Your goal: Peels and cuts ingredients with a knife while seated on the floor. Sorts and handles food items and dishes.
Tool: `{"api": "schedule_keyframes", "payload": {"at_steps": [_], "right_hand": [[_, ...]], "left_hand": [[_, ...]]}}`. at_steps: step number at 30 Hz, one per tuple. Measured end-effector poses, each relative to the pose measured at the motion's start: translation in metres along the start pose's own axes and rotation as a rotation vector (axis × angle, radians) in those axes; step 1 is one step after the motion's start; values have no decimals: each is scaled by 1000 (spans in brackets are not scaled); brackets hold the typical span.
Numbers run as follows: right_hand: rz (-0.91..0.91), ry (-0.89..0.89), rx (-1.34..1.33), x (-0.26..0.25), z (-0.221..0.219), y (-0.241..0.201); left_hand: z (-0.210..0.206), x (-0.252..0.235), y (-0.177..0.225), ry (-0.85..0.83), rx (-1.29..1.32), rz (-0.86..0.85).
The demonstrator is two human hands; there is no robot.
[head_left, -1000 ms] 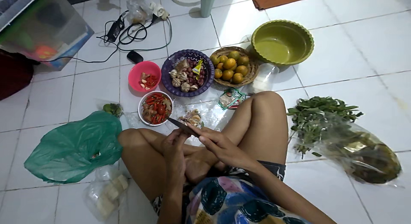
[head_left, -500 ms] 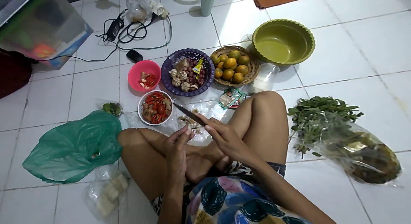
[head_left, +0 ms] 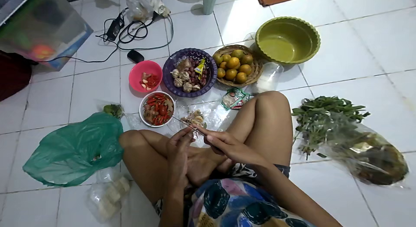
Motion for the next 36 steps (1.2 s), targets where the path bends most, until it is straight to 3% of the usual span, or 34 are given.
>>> {"api": "schedule_keyframes", "payload": {"at_steps": [8,14,20,24,30,36], "right_hand": [[-8,82,136,2,-4,1],[-11,284,558,6,-13,-5],[45,421,763,9,-16,-12],[59,359,568,9,-14,-6],[47,146,-183,3,-20,0],[-27,27,-487,4,-24,10]], "left_hand": [[-2,0,-3,91,137,-55],[-11,6,-10,216,340,25],[-10,7,-11,231,291,-42],[-8,6,-2,195,147,-118],[-4,5,8,132,62,-125],[-6,4,10,87,115,-63]]}}
Point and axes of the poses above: each hand's wrist, its own x-axis away from the middle knuckle, its own z-axis out of the back of the hand, y = z × x, the point moved 7 cm from there along -x, towards the middle knuckle, and after that the axes turned 15 degrees about -y, right-handed, at the moved point
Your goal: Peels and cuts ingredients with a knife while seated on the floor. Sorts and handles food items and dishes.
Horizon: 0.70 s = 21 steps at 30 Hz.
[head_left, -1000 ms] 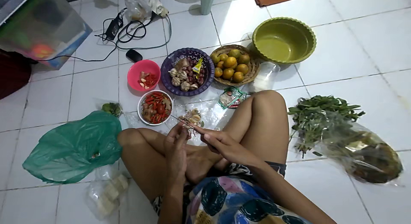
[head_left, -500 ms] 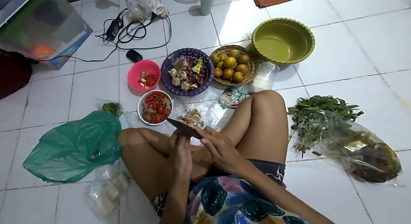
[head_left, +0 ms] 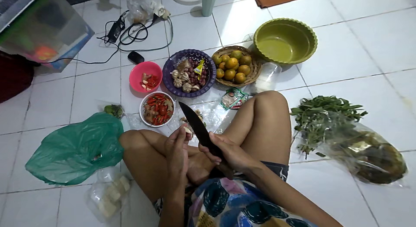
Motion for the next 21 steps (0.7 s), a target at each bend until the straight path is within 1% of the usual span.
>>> {"api": "schedule_keyframes", "payload": {"at_steps": [2,4,6,9,14,18,20,21], "right_hand": [[0,-15,-35,0,0,1],[17,-2,16,1,0,-1],[57,52,184,2,-2,-9],[117,54,513,2,-7,-20],[90,128,815,3,-5,-18],[90,189,900,4,-4,-20],[92,186,856,4,-3,-20],[91,164,787,4,-3,-20]], "left_hand": [[0,-1,1,-19,15,-5],[0,-1,1,-23,10,-1],[1,-2,2,-19,-19,1],[2,-2,2,1,-64,-12],[3,0,3,38,-29,-53],[4,1,2,48,-22,-74],[4,1,3,64,-39,-61],[3,1,3,71,-48,-56]]}}
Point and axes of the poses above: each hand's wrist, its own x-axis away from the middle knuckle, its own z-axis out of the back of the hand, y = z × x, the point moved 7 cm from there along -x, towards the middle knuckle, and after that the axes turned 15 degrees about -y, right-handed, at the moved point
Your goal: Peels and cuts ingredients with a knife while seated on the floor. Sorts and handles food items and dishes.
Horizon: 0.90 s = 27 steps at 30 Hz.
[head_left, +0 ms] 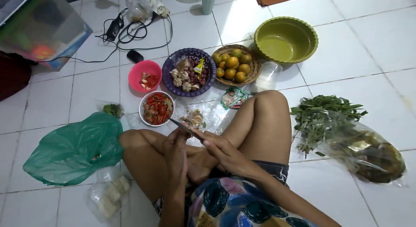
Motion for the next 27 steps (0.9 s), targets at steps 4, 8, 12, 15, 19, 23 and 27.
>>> {"api": "schedule_keyframes", "payload": {"at_steps": [4,8,12,15,19,23,27], "right_hand": [[53,-85,-278,-2,-2,-4],[32,-59,-140,0,-1,2],[24,-51,-160,-2,0,1],[30,-111,-368,-2,-2,0],[-38,-152,-610,1,-5,10],[-72,-177,-725,3,-8,14],[-68,-202,-801,3,-9,15]], "left_hand": [[-1,0,1,-21,-15,-9],[-1,0,1,-29,-26,-27],[0,0,0,-35,-26,-41],[-1,0,2,-57,-32,-47],[-3,0,1,-71,-34,-36],[-5,1,-1,-101,2,-26],[-5,1,-2,-114,27,-17]]}}
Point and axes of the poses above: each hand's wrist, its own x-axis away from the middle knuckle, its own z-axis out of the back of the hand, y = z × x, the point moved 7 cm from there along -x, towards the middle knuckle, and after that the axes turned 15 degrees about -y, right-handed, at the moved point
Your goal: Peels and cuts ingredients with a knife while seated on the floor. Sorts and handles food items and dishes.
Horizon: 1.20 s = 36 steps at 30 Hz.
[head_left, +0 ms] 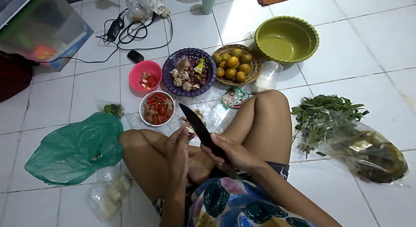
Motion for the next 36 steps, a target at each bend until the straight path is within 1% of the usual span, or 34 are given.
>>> {"api": "schedule_keyframes", "payload": {"at_steps": [6,10,17,22,26,32,34,36], "right_hand": [[-37,0,-114,0,-1,2],[-27,1,-122,0,0,2],[30,81,103,1,3,-5],[43,108,181,1,-1,-10],[59,115,215,1,-2,-13],[33,182,243,3,6,-17],[56,178,304,4,6,-19],[84,153,425,3,3,-20]], "left_hand": [[-2,0,-1,-10,57,50],[-2,-1,-2,-27,82,51],[-2,-2,0,-103,55,33],[0,-2,1,-29,25,40],[0,-2,1,-20,13,22],[2,-1,3,-25,-45,2],[2,-2,4,-30,-63,0],[2,-2,3,-29,-81,-11]]}}
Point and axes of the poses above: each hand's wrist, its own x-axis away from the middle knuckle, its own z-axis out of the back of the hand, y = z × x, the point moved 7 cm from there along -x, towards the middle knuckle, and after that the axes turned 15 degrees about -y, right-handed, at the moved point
